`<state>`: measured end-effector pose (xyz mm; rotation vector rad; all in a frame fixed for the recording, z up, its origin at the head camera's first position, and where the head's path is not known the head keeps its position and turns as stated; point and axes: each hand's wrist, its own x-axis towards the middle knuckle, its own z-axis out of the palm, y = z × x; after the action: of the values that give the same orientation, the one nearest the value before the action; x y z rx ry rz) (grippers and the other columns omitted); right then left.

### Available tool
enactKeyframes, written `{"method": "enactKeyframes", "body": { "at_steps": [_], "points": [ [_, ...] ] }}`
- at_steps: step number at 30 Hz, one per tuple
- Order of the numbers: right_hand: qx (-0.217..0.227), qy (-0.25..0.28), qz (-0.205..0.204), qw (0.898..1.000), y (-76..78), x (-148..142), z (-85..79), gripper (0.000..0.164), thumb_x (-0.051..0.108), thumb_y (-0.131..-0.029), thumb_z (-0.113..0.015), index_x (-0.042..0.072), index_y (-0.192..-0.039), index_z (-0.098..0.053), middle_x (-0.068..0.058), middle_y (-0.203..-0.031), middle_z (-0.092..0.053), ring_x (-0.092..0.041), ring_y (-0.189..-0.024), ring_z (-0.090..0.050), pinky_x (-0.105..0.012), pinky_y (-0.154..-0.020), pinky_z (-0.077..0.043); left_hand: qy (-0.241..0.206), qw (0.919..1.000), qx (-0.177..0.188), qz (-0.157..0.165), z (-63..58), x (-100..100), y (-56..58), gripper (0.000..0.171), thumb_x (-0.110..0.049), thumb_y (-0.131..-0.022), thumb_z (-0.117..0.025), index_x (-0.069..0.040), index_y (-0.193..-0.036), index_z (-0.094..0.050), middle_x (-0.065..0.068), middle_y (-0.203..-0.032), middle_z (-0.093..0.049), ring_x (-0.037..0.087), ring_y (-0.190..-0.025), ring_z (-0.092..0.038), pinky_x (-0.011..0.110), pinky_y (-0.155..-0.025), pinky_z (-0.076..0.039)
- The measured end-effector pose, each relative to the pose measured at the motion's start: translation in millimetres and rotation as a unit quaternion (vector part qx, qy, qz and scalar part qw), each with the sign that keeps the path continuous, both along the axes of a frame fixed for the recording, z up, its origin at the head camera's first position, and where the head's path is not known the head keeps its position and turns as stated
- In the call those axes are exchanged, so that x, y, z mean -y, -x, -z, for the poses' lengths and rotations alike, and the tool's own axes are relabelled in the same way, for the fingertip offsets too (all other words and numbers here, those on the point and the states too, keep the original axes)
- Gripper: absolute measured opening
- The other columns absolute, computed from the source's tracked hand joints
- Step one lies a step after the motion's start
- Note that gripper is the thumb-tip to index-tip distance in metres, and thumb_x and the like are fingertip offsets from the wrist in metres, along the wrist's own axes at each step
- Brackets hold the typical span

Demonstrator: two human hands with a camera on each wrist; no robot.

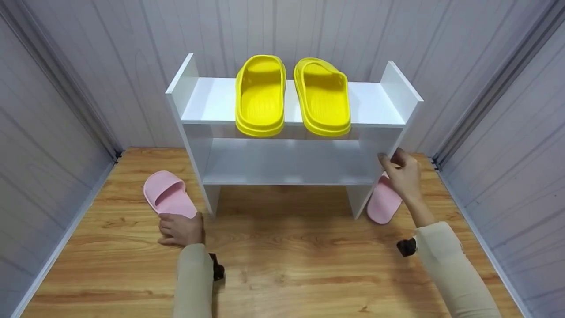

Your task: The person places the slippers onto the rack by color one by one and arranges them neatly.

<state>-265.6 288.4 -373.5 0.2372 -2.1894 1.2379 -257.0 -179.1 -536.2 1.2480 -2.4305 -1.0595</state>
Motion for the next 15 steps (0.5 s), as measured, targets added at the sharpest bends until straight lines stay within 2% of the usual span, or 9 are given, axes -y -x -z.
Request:
{"method": "enactKeyframes", "body": {
  "at_steps": [3, 8, 11, 15],
  "points": [
    [-0.004, 0.007, -0.006, 1.0, -5.5, 5, -5.8, 0.024, 0.007, -0.082, -0.059, -0.01, -0.099, -0.06, -0.024, -0.086, -0.062, -0.005, -0.074, -0.057, -0.012, -0.061, -0.046, 0.004, 1.0, 0.001, 0.001, -0.4, 5, 0.2, 0.1, -0.03, -0.074, -0.067, 0.008, -0.136, 0.003, 0.031, -0.133, -0.018, 0.042, -0.122, -0.015, 0.058, -0.097, 0.001],
    [0.001, 0.009, -0.001, 1.0, 4.2, -3, 4.2, 0.026, 0.013, -0.081, -0.061, -0.007, -0.099, -0.061, -0.019, -0.084, -0.063, -0.006, -0.074, -0.059, -0.014, -0.06, -0.047, 0.017, 0.9985, -0.053, 0.002, -1.5, 14, -1.2, 0.098, -0.025, -0.071, -0.069, 0.011, -0.136, -0.004, 0.032, -0.127, -0.027, 0.045, -0.115, -0.026, 0.05, -0.097, -0.017],
    [-0.008, 0.001, 0.007, 1.0, 9.9, -8, 10.5, 0.028, 0.017, -0.081, -0.062, -0.005, -0.098, -0.063, -0.015, -0.082, -0.064, -0.004, -0.072, -0.059, -0.014, -0.059, -0.047, 0.009, 0.9968, -0.08, 0.006, -4.9, 19, -2.1, 0.096, -0.023, -0.07, -0.068, 0.012, -0.135, -0.007, 0.033, -0.122, -0.031, 0.047, -0.111, -0.03, 0.048, -0.096, -0.021],
    [-0.013, -0.003, 0.006, 1.0, 10.4, -10, 10.4, 0.028, 0.018, -0.081, -0.063, -0.004, -0.098, -0.063, -0.014, -0.082, -0.064, -0.004, -0.071, -0.059, -0.015, -0.06, -0.047, -0.01, 0.9964, -0.084, 0.01, -7.8, 25, -3.2, 0.095, -0.024, -0.071, -0.067, 0.011, -0.135, -0.006, 0.034, -0.123, -0.032, 0.047, -0.113, -0.03, 0.048, -0.097, -0.021]
  ]
}}
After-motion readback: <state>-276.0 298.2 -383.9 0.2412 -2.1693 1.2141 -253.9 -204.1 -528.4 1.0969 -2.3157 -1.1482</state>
